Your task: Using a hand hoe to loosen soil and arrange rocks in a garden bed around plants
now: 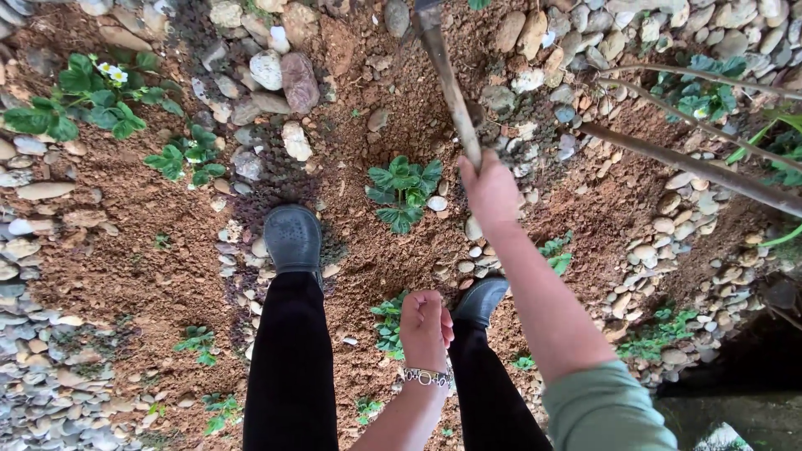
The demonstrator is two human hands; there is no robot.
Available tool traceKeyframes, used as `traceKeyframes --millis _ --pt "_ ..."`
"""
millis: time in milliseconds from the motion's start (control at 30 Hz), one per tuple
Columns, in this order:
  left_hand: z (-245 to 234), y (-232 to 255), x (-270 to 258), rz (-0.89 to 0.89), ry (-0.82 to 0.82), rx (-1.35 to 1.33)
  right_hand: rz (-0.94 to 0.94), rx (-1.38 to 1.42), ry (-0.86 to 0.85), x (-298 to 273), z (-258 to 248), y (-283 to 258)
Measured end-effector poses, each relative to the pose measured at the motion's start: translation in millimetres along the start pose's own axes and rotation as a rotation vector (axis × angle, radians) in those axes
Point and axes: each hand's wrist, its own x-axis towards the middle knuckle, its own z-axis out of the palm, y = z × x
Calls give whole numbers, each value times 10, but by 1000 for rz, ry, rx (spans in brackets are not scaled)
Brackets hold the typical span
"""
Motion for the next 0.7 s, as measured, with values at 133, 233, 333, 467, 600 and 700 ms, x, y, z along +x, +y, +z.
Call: traceKeyframes --millis 133,233,333,467,600,700 --pt "-9 -22 72 35 30 32 41 29 19 549 466 -73" --pt "-77 -117 121 42 5 -27 -119 41 232 914 521 -319" --pt "-89 -106 128 64 -13 23 -168 211 372 1105 421 -502" --pt "-54 -36 127 54 -1 -69 -104 394 327 707 156 -522" --pt "5 163 -5 63 40 -133 13 275 142 82 194 -108" --pt "-14 193 16 81 45 -164 10 31 97 -309 447 296"
